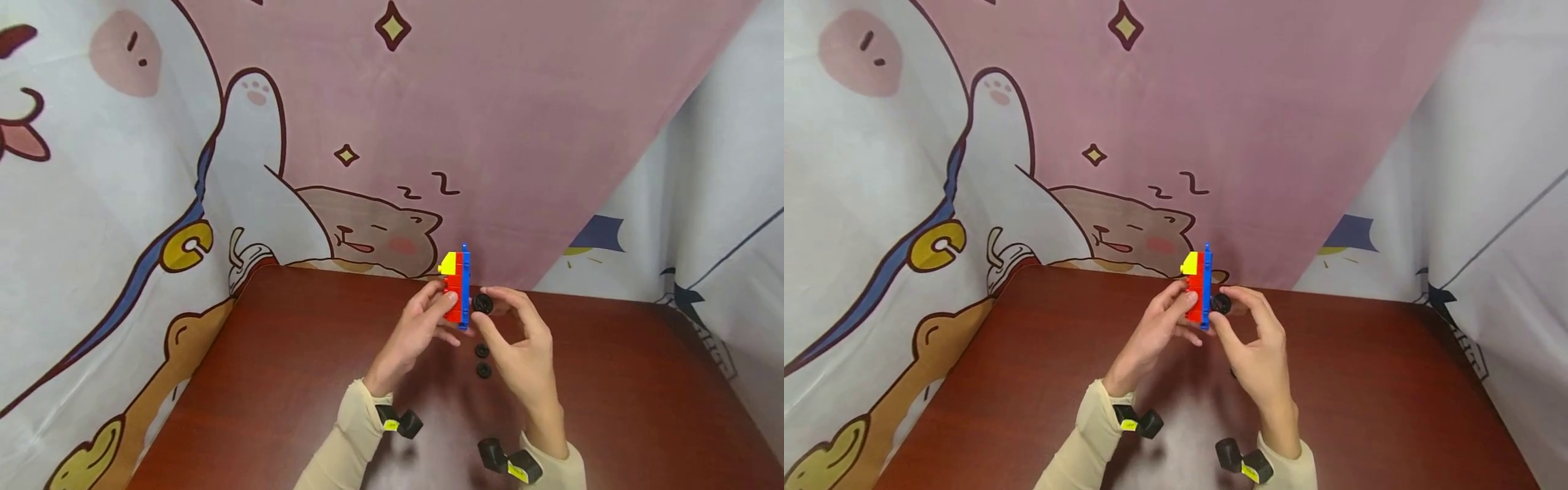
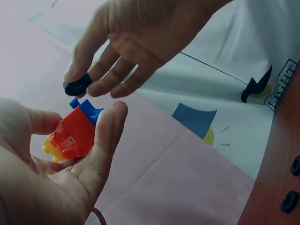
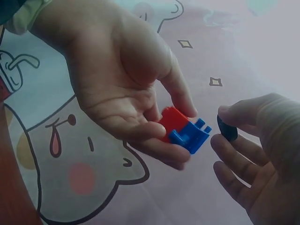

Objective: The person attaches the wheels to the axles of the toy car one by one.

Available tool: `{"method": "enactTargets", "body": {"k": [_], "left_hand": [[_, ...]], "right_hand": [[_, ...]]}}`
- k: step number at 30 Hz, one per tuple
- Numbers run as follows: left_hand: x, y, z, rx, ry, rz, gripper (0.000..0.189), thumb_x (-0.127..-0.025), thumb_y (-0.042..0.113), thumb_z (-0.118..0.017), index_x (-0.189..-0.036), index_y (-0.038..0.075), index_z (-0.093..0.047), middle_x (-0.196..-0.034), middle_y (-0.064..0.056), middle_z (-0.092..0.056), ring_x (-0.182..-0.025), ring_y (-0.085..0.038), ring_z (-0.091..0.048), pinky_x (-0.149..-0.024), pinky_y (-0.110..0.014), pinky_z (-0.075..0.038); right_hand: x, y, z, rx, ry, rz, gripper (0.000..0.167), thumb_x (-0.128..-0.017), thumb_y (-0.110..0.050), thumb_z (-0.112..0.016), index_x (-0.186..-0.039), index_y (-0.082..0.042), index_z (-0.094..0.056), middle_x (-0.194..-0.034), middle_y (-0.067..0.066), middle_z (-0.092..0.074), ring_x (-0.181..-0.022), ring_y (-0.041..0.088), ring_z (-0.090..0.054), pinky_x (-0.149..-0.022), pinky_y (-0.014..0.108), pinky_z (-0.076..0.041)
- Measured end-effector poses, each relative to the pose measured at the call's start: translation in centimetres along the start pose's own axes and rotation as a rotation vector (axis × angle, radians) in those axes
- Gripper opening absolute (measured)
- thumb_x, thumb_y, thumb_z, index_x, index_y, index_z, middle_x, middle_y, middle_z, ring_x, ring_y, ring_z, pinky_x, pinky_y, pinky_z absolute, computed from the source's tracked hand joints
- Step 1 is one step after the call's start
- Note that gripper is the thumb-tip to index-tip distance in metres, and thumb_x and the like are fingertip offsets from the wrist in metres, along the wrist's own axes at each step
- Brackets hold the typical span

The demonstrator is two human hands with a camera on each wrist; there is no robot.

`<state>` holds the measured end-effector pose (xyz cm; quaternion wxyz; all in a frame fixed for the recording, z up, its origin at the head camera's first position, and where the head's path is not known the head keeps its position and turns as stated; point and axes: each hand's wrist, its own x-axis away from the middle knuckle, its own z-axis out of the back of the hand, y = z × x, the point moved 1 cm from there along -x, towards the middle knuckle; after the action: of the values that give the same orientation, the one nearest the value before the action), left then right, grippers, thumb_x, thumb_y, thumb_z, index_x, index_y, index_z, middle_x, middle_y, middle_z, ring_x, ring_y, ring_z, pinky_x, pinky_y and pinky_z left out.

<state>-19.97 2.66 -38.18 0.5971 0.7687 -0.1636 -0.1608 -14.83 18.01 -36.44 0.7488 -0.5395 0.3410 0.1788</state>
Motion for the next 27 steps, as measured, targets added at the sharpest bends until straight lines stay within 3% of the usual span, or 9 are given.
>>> {"method": "enactTargets", "body": {"k": [5, 7, 19, 24, 27], "left_hand": [[0.1, 0.2, -0.2, 0.025, 0.002, -0.007, 0.042, -0.104, 0.021, -0.049, -0.144, 0.012, -0.042, -0.129, -0.026, -0.056, -0.079, -0.018, -0.071, -0.061, -0.026, -0.058], [0.1, 0.3, -0.3, 0.035, -0.007, -0.011, 0.042, -0.104, 0.019, -0.049, -0.145, 0.011, -0.041, -0.129, -0.026, -0.055, -0.079, -0.012, -0.068, -0.061, -0.025, -0.058], [0.9, 0.9, -0.9, 0.078, -0.058, -0.026, 0.049, -0.1, 0.01, -0.053, -0.146, 0.009, -0.037, -0.133, -0.024, -0.053, -0.079, -0.008, -0.066, -0.059, -0.025, -0.057], [1.1, 0.9, -1.0, 0.1, -0.072, -0.033, 0.049, -0.098, 0.01, -0.052, -0.144, 0.007, -0.036, -0.121, -0.011, -0.058, -0.078, -0.008, -0.065, -0.058, -0.025, -0.056], [1.1, 1.0, -1.0, 0.11, -0.076, -0.035, 0.049, -0.096, 0.012, -0.052, -0.142, 0.006, -0.037, -0.113, -0.001, -0.059, -0.078, -0.008, -0.064, -0.058, -0.025, -0.056]], "right_hand": [[0.1, 0.6, -0.2, -0.016, -0.035, 0.02, 0.057, -0.068, 0.025, -0.074, -0.121, 0.006, -0.064, -0.113, 0.021, -0.064, -0.095, 0.011, -0.059, -0.086, 0.021, -0.047], [0.1, 0.7, -0.3, -0.017, -0.045, 0.032, 0.058, -0.067, 0.025, -0.075, -0.12, 0.006, -0.064, -0.113, 0.021, -0.064, -0.097, 0.012, -0.058, -0.087, 0.021, -0.047], [0.4, 0.1, -0.2, 0.028, -0.087, 0.036, 0.057, -0.065, 0.021, -0.079, -0.118, 0.001, -0.066, -0.116, 0.016, -0.065, -0.107, 0.01, -0.058, -0.091, 0.016, -0.045], [0.6, 0.0, -0.4, -0.008, -0.1, 0.045, 0.059, -0.063, 0.023, -0.079, -0.117, 0.002, -0.066, -0.116, 0.017, -0.065, -0.11, 0.011, -0.059, -0.094, 0.017, -0.046], [0.6, -0.2, -0.6, -0.052, -0.087, 0.037, 0.054, -0.069, 0.021, -0.076, -0.119, 0.004, -0.064, -0.118, 0.015, -0.064, -0.108, 0.012, -0.059, -0.093, 0.018, -0.047]]}}
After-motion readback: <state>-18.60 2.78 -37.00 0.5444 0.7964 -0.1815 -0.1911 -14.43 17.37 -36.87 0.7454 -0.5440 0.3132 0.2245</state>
